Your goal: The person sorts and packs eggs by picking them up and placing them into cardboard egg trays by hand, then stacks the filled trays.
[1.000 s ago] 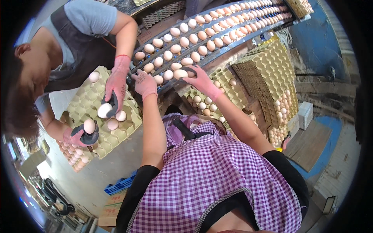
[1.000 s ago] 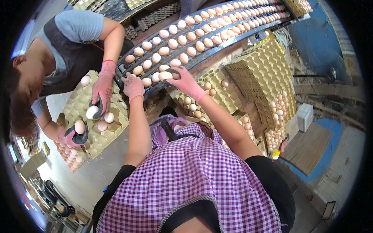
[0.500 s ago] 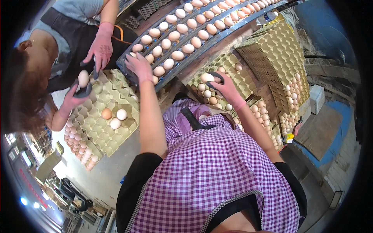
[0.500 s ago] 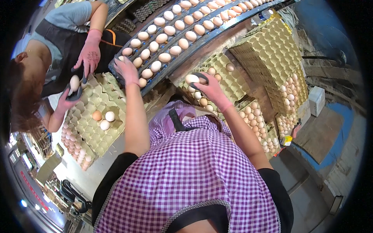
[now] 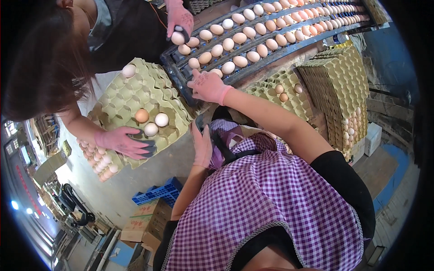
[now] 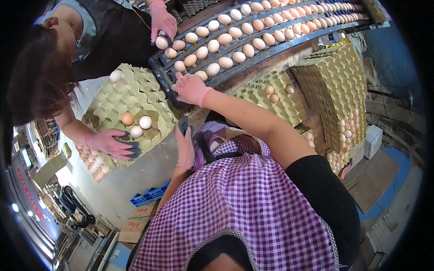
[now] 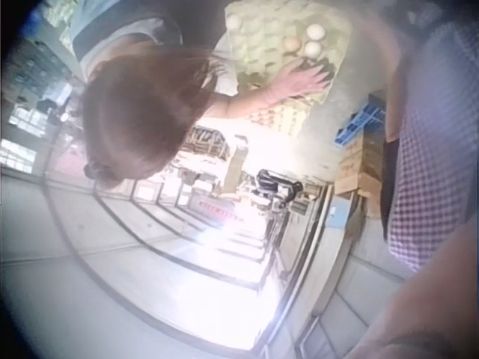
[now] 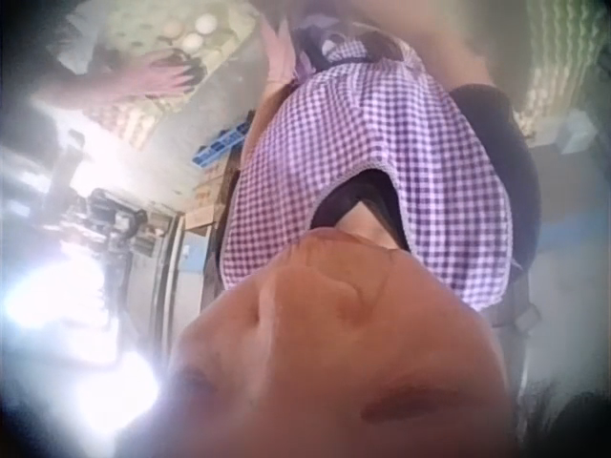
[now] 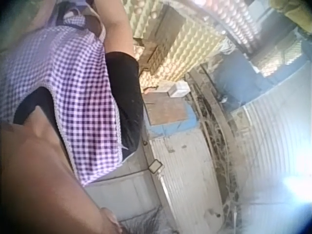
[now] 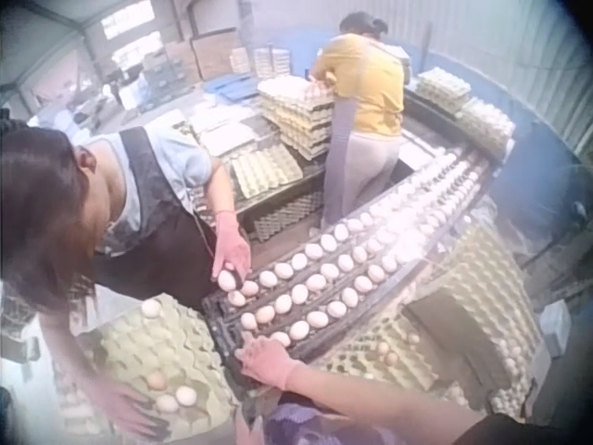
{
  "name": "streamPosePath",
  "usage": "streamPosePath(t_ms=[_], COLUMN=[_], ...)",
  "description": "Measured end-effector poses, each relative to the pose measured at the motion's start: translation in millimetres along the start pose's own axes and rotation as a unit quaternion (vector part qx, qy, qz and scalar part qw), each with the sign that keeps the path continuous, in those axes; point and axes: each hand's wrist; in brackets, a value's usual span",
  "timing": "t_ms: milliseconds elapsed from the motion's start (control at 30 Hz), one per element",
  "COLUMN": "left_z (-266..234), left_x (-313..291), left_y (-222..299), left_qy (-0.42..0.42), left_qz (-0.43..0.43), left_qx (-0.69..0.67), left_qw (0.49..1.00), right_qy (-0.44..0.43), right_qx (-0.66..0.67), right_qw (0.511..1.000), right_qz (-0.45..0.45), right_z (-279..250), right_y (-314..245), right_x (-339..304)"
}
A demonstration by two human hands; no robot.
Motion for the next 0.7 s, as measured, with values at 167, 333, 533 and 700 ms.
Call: streamPosePath(t_ms=[167, 333, 533, 700], left_z=[-3.0, 3.0, 22.1, 41.7], left_x=[2.6, 17.2, 63.2, 67.8], left_y=[12.9, 31.9, 46.7, 61.1], left_qy=[-0.043, -0.101, -0.024, -0.074], left_qz=[-0.007, -0.008, 0.099, 0.049], left_qx=[-0.058, -0.062, 0.025, 0.007], left_qw=[0.997, 0.993, 0.994, 0.996], right_qy=[0.010, -0.028, 0.108, 0.196], right_qx=[-0.001, 0.006, 0.238, 0.519], right_qw=[1.000, 0.999, 0.960, 0.813], right_qz=[-0.002, 0.028, 0.104, 0.177], right_z=[0.3, -2.9, 21.7, -5.2], right_y=[11.5, 23.9, 35.7, -10.8], right_x=[44.8, 59.6, -20.9, -83.8])
Point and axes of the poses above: each hand's wrist, its own x-axis towards the middle knuckle, its own z-axis out of the palm, y = z × x, and after that the axes turned 8 degrees about -y, right-handed
